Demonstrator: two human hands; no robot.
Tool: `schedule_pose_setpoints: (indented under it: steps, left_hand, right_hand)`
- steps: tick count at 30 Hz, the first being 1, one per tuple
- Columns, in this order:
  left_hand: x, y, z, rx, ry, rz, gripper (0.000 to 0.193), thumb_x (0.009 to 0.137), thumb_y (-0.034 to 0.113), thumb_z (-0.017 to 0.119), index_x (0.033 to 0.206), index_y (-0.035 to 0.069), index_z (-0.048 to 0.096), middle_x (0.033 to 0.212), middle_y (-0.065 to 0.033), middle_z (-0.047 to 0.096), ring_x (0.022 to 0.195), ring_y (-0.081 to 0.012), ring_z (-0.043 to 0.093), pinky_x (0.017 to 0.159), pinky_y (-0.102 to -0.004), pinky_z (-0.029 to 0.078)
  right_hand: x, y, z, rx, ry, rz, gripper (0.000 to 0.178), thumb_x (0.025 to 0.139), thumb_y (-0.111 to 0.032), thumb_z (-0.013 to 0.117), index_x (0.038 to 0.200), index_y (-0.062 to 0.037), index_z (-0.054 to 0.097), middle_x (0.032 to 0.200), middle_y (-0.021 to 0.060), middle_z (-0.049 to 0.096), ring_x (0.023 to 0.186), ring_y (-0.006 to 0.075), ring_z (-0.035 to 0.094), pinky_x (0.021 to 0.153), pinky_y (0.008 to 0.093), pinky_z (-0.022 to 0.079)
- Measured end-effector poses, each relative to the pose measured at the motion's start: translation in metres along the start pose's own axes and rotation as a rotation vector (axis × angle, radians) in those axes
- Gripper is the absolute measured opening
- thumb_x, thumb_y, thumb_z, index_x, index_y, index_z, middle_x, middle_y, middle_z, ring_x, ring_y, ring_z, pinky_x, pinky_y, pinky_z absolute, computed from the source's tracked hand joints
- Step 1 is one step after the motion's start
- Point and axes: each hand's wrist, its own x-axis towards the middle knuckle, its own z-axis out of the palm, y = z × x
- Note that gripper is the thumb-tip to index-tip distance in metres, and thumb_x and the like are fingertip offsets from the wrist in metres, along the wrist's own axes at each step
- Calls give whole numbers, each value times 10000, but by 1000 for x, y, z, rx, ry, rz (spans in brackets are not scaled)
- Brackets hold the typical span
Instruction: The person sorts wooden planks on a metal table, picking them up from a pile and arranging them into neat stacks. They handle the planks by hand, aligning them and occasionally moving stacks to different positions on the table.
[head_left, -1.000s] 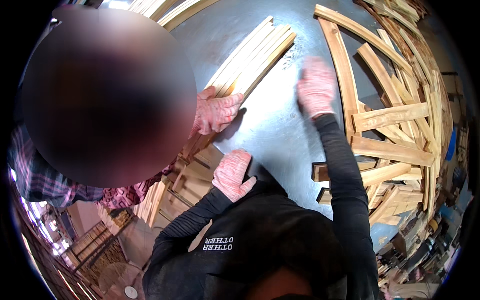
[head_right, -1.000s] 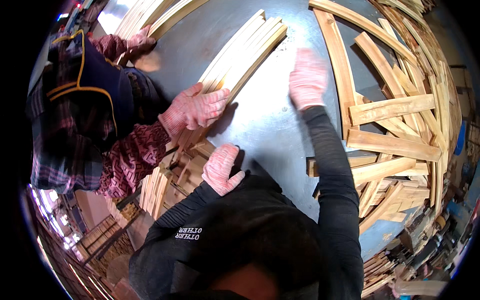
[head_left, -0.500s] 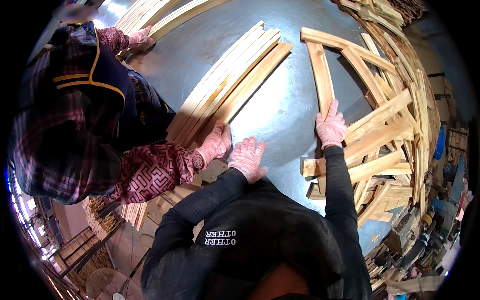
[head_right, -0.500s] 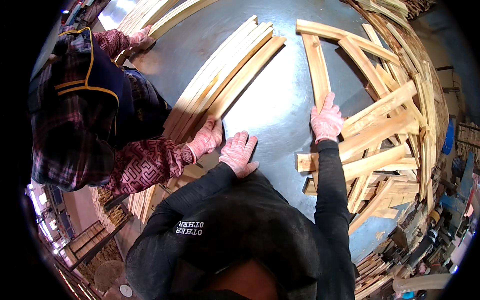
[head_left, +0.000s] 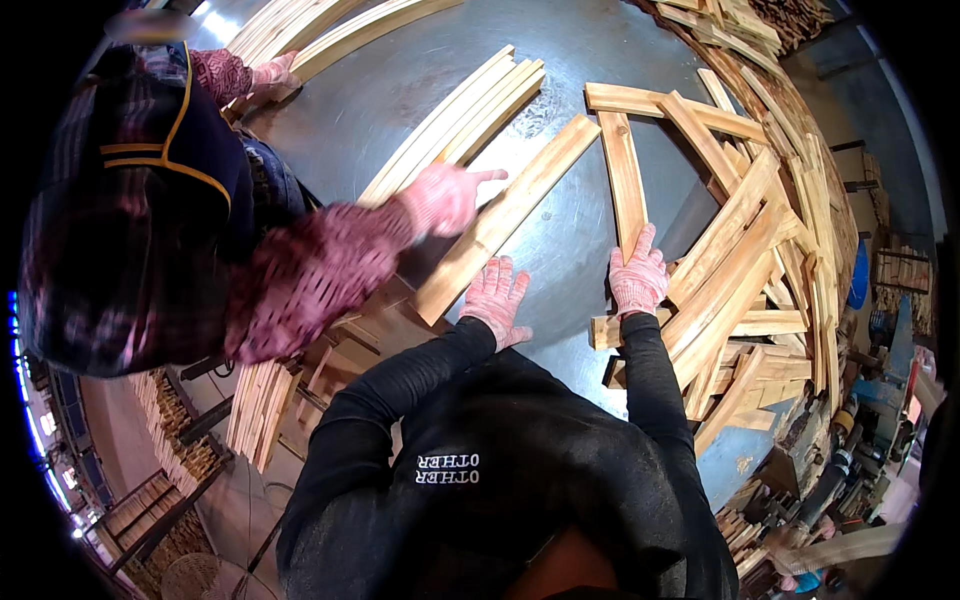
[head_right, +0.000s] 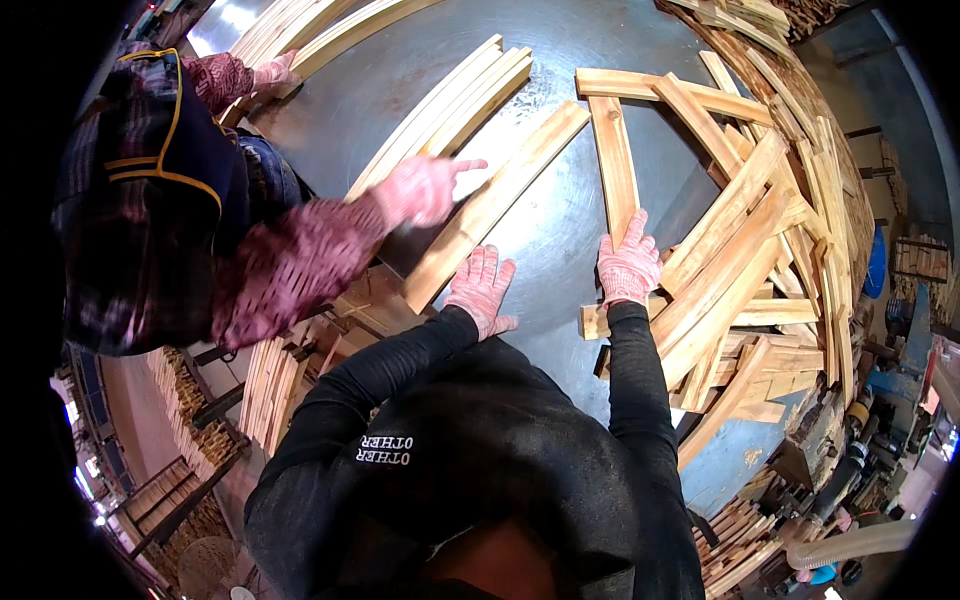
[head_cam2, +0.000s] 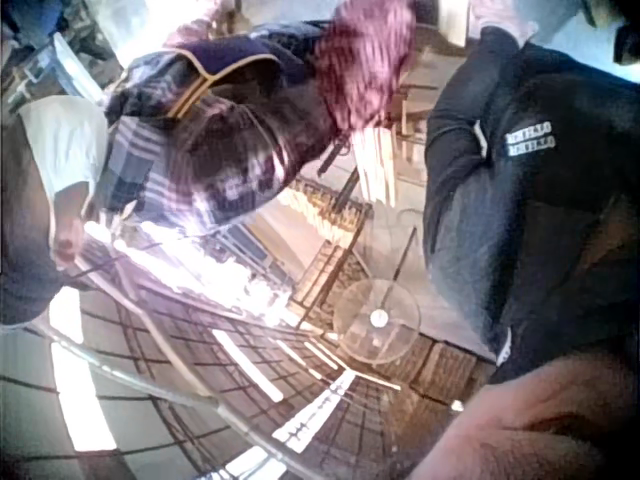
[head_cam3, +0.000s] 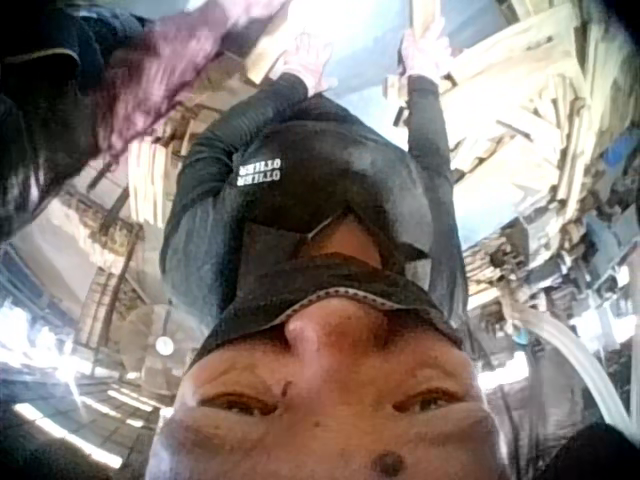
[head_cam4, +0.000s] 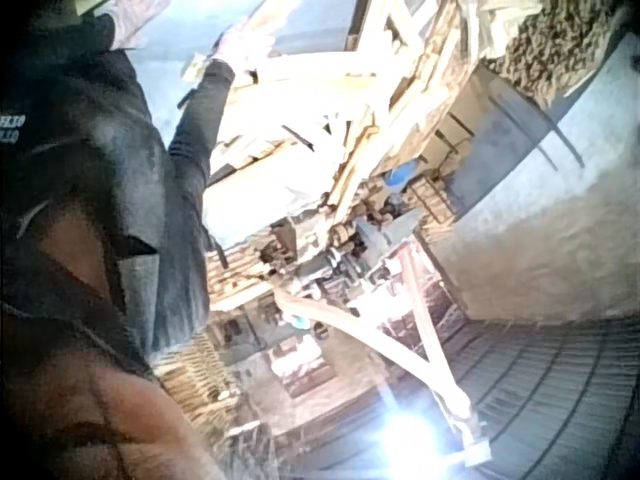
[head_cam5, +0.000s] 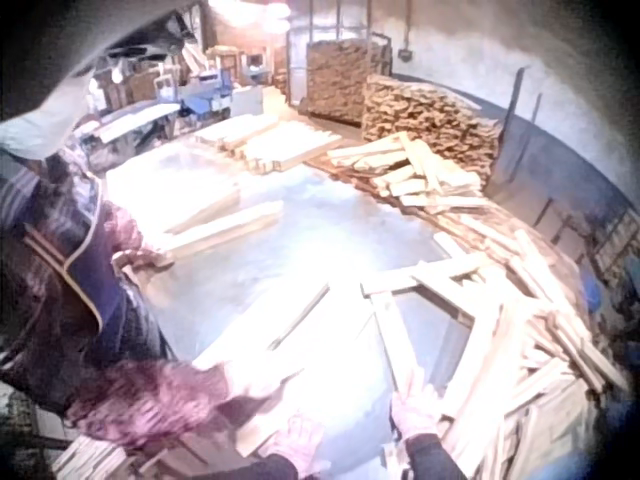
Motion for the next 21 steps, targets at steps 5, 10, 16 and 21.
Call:
schedule_pose_setpoints:
  steps: [5,10,16,21]
  left_hand:
    - [-2,-1,-26,-356,-2,154,602,832,441,604,1244,8,529,1205,-221,567,1159,-369,525,1029,-469,387]
    - [18,-23,-32,171,154,-389,903,794,532,619,1451,-7,312,1430,-294,371,1302,-426,402,1100,-502,289]
    - [38,-26,-68,-132,-143,-525,885,763,367,721,1428,-13,278,1192,-200,547,1122,-337,546,911,-466,467]
    - [67,-64,-4,-958,-191,-381,595,779,294,762,1230,-26,542,988,-119,658,903,-205,605,855,-322,483]
  right_hand:
    - [1,-2,-1,8,-12,-4,825,876,-490,579,1528,-139,216,1215,188,577,1110,347,580,980,466,425]
    - [1,0,-3,23,-25,-7,833,876,-503,568,1529,-135,204,1238,189,569,1118,348,578,980,471,422]
    - [-5,6,11,-32,71,-47,853,857,-476,597,1525,-119,204,1395,220,454,1279,368,457,1069,481,345]
    - [-69,-24,-1,490,132,-301,751,888,-415,597,1481,-49,317,1436,248,426,1356,378,383,1132,431,285]
